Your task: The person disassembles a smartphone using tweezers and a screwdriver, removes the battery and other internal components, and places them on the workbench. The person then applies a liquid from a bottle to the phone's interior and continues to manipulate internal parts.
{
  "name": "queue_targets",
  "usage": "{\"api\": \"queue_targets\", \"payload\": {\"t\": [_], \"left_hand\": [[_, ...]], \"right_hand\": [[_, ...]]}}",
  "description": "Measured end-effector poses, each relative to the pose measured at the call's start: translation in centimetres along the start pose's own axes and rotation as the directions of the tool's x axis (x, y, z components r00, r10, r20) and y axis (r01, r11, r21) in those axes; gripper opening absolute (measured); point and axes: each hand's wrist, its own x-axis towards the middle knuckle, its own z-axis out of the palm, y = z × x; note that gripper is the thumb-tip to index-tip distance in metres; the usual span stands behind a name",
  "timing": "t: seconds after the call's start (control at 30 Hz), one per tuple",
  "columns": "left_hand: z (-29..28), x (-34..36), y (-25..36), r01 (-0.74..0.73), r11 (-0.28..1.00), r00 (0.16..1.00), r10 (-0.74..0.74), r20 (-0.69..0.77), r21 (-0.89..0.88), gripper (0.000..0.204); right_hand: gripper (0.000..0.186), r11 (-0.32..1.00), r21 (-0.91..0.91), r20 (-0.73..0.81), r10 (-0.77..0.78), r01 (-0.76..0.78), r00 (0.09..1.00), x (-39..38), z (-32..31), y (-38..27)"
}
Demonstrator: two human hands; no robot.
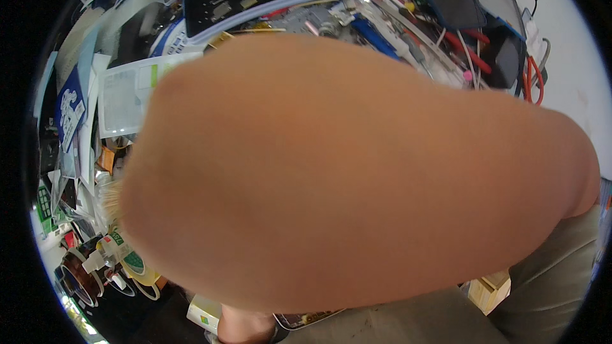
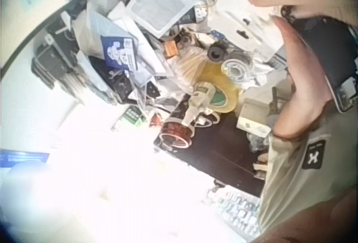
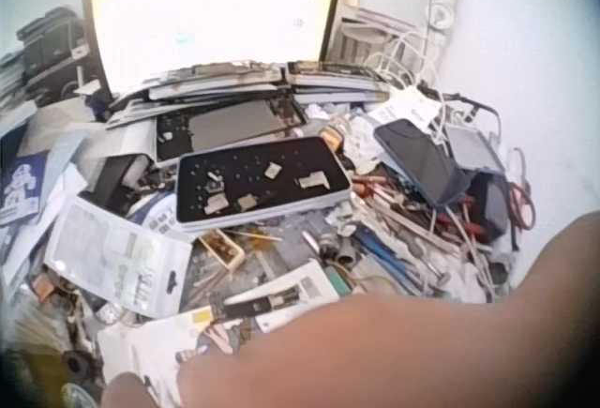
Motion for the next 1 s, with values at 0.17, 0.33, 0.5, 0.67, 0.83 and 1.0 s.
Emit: {"api": "queue_targets", "payload": {"t": [0.17, 0.33, 0.5, 0.67, 0.83, 1.0], "left_hand": [[-0.9, -0.8, -0.4, 0.005, 0.978, 0.984, -0.042, -0.174, -0.208, 0.057], [-2.6, 1.1, 0.0, -0.111, 0.981, 0.955, 0.150, 0.256, -0.161, 0.055], [-2.2, 0.5, -0.7, -0.025, 0.943, 0.974, 0.098, 0.205, -0.333, 0.063], [-2.7, 0.8, -1.0, -0.027, 0.911, 0.930, 0.173, 0.323, -0.412, 0.053], [-3.6, 0.9, -1.5, -0.033, 0.903, 0.907, 0.207, 0.366, -0.428, 0.066], [-3.6, 1.0, -1.9, -0.104, 0.928, 0.904, 0.239, 0.354, -0.359, 0.073]], "right_hand": [[0.042, 0.999, -0.012, -0.008, -0.037, 0.036, 0.999, -0.1, 1.3, 0.6], [0.042, 0.999, -0.020, -0.031, -0.047, 0.046, 0.998, -0.1, 1.6, 1.1], [0.042, 0.999, -0.007, -0.037, -0.052, 0.052, 0.998, -0.2, 1.6, 1.2], [0.042, 0.999, 0.001, -0.041, -0.047, 0.047, 0.998, -0.1, 1.5, 1.4], [0.042, 0.999, -0.002, -0.041, -0.051, 0.051, 0.998, -0.1, 1.5, 1.7], [0.042, 0.999, 0.000, -0.038, -0.054, 0.054, 0.998, 0.0, 1.5, 1.9]]}}
